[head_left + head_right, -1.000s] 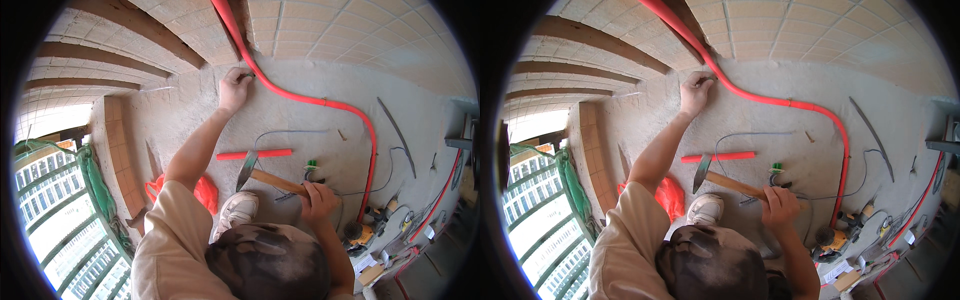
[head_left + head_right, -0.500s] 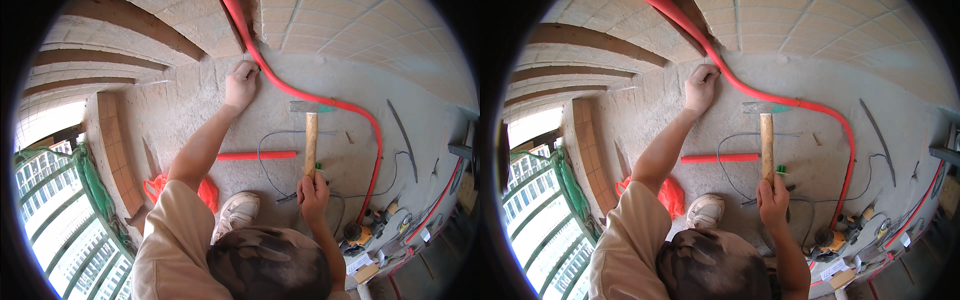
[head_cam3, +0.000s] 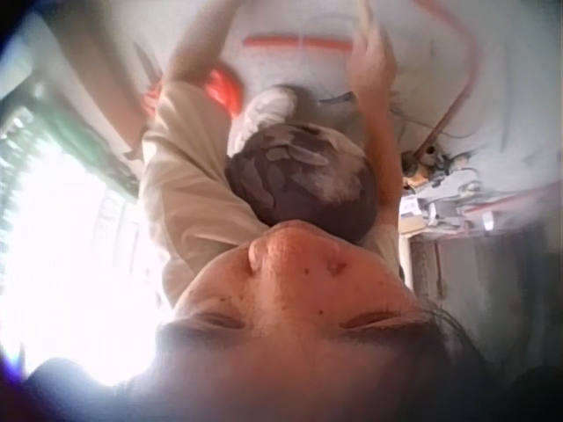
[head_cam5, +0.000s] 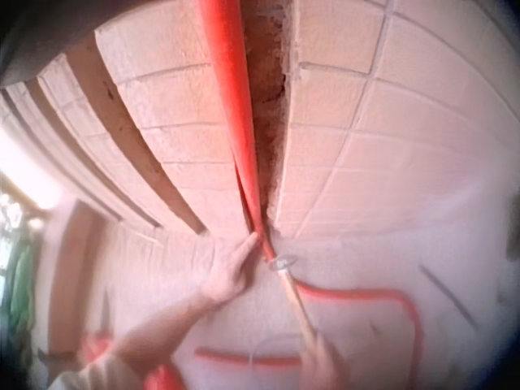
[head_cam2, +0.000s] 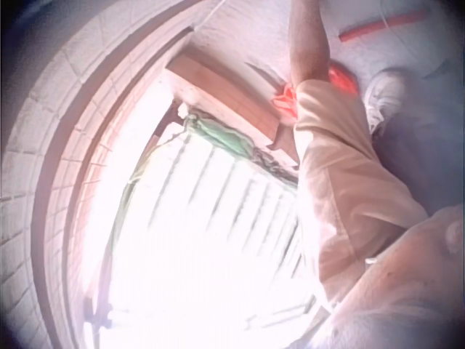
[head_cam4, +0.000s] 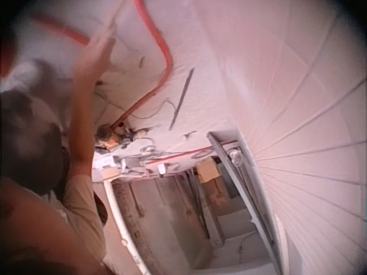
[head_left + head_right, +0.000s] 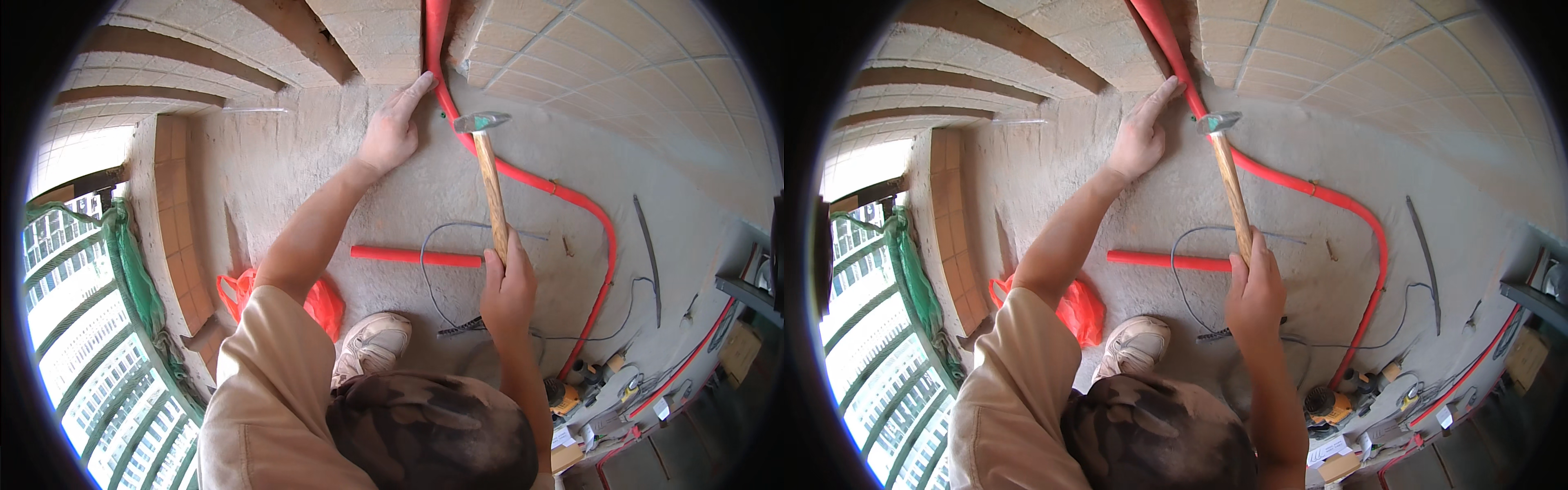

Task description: The person uses a rotary hammer drill to cut a groove in a tiled ceiling and inserts a red pipe into it. They secure the pipe using a hammer and green plastic clips, repeating the process along the ceiling surface.

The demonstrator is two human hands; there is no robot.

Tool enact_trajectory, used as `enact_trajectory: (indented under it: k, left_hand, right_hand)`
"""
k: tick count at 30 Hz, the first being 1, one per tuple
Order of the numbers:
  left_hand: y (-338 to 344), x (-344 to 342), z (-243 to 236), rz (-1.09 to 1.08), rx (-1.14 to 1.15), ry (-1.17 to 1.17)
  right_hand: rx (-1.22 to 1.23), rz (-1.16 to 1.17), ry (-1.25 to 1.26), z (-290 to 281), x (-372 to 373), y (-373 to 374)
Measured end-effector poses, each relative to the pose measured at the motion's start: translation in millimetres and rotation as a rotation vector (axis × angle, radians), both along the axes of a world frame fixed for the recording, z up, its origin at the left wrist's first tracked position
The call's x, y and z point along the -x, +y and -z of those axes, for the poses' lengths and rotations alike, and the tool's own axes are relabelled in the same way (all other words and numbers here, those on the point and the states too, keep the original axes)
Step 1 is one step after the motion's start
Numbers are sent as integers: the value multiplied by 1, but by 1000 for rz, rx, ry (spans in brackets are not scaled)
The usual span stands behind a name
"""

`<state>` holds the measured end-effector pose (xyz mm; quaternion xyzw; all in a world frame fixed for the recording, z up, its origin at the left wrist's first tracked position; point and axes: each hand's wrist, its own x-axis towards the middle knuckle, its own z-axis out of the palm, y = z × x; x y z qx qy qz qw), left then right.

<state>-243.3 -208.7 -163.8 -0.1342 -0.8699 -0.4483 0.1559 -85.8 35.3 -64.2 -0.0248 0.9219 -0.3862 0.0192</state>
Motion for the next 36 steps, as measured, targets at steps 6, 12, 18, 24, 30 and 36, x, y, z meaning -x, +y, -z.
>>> enact_trajectory:
  k: [6, 12, 18, 24, 30, 36]
  left_hand:
    - [-9, -2, 3, 84, 158, -34]
    - [-8, 2, -1, 117, 82, -13]
    - [-11, 2, 8, 70, 63, -63]
    - [-15, -1, 2, 59, 59, -140]
    - [-9, 0, 12, 42, 61, -34]
    - [120, -54, -37, 379, -51, 56]
  right_hand:
    - [-119, -110, 141, -2, 40, -13]
    - [-255, -164, 86, 26, 45, -13]
    - [-106, -158, 296, -1, 52, -20]
    - [-290, -181, -48, 24, 55, -11]
    - [-27, -21, 209, -18, 3, 46]
    - [127, 473, 14, -30, -92, 140]
